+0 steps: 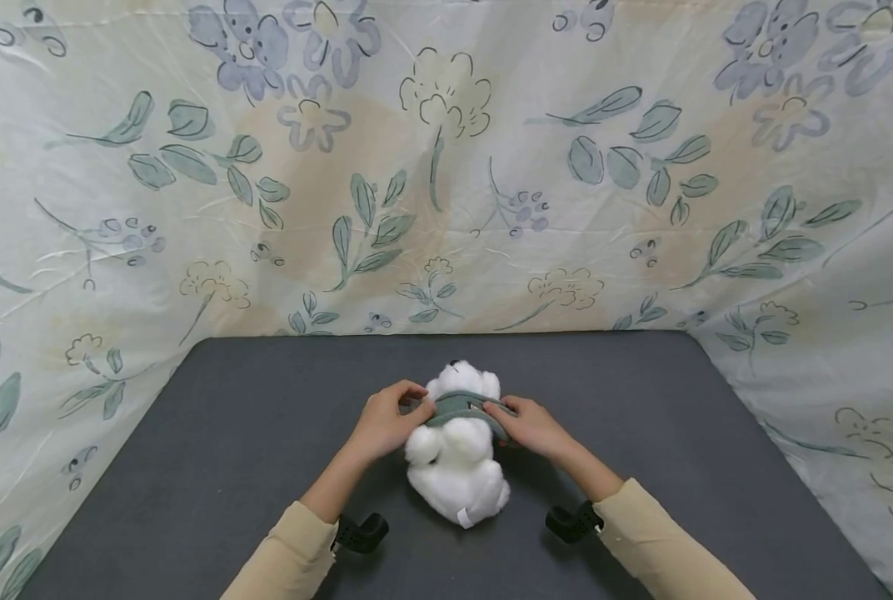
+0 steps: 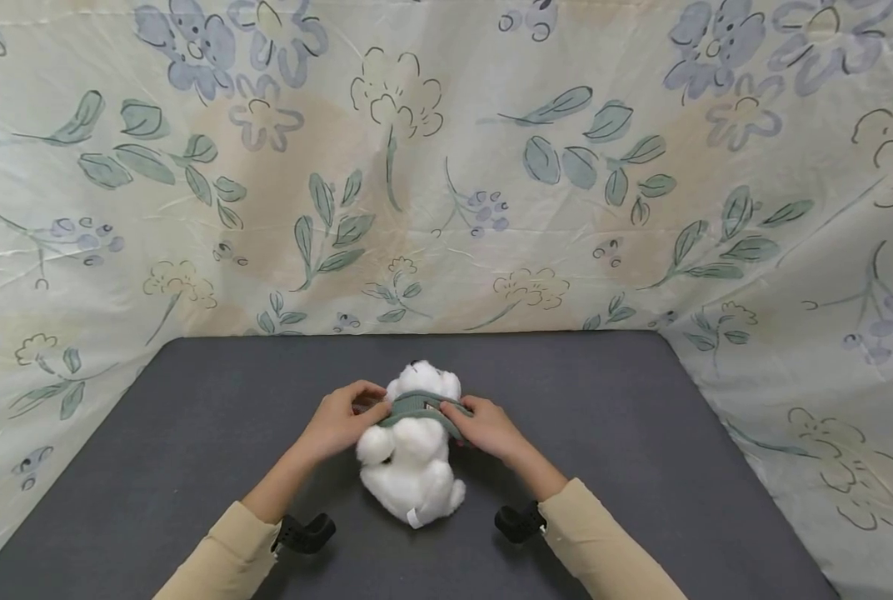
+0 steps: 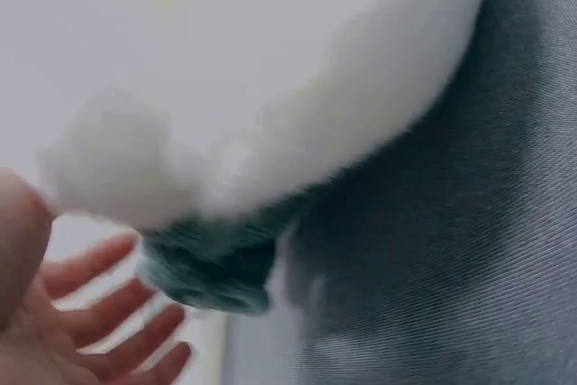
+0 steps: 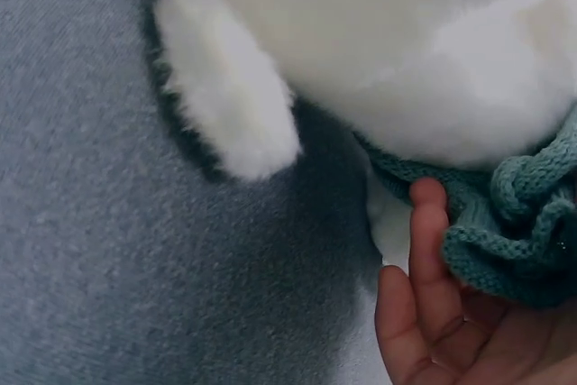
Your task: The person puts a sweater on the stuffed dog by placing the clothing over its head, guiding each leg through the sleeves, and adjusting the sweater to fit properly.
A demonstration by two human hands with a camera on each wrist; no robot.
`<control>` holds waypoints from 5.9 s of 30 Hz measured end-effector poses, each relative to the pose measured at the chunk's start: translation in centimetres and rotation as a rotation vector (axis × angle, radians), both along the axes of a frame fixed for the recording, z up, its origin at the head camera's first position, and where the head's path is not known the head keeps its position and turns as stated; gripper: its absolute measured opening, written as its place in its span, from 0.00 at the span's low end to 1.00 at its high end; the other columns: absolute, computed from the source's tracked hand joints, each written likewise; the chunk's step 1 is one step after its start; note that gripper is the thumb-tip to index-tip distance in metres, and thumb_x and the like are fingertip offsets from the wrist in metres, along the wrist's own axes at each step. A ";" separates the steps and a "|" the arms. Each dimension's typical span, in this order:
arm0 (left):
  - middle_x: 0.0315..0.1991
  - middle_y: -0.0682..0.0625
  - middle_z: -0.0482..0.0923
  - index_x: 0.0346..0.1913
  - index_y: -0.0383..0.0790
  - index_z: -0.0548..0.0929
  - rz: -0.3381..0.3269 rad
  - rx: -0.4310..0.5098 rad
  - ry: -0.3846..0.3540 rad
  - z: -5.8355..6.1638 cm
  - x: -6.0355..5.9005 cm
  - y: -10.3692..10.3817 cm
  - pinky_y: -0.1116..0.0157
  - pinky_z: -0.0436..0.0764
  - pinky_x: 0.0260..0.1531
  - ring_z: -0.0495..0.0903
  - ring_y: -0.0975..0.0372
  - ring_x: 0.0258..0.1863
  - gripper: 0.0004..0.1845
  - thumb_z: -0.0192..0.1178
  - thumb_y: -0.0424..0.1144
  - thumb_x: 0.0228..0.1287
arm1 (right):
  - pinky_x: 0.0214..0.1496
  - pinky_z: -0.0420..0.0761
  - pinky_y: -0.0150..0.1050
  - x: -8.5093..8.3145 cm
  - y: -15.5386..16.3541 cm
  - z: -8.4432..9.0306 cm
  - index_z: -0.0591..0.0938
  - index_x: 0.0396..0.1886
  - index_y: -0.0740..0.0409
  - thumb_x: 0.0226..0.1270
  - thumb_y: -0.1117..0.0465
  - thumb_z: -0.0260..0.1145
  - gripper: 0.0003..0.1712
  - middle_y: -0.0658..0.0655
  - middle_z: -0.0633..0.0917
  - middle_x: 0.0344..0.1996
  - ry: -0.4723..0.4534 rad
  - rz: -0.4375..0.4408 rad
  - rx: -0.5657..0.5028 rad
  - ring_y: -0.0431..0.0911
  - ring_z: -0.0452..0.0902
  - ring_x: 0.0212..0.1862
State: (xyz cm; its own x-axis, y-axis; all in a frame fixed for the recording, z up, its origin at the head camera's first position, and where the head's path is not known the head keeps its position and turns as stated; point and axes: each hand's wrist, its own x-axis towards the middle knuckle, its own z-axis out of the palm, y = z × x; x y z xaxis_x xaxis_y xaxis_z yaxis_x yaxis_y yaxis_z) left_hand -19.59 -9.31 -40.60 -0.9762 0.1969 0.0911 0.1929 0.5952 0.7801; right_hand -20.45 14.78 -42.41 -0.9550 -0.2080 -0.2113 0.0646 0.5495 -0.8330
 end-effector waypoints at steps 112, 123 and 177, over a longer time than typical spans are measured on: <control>0.45 0.58 0.78 0.49 0.51 0.79 -0.409 -0.142 0.389 2.1 2.3 -1.4 0.63 0.76 0.43 0.76 0.66 0.44 0.21 0.65 0.51 0.53 | 0.35 0.75 0.29 4.1 -4.7 4.0 0.77 0.37 0.52 0.57 0.66 0.67 0.10 0.46 0.79 0.35 1.007 0.396 0.138 0.37 0.74 0.35; 0.46 0.58 0.78 0.50 0.49 0.79 -0.362 -0.148 0.376 2.2 2.7 -1.0 0.64 0.76 0.42 0.76 0.66 0.45 0.23 0.67 0.51 0.51 | 0.35 0.78 0.35 3.4 -3.4 3.3 0.72 0.49 0.52 0.59 0.61 0.66 0.19 0.49 0.75 0.44 0.798 0.360 0.141 0.37 0.74 0.35; 0.16 0.62 0.67 0.33 0.49 0.74 -0.184 -0.253 0.471 1.8 2.9 0.7 0.73 0.61 0.13 0.60 0.72 0.12 0.10 0.65 0.42 0.54 | 0.40 0.75 0.33 3.8 -2.8 4.5 0.73 0.35 0.50 0.61 0.64 0.65 0.08 0.44 0.72 0.33 0.901 0.502 0.130 0.36 0.69 0.38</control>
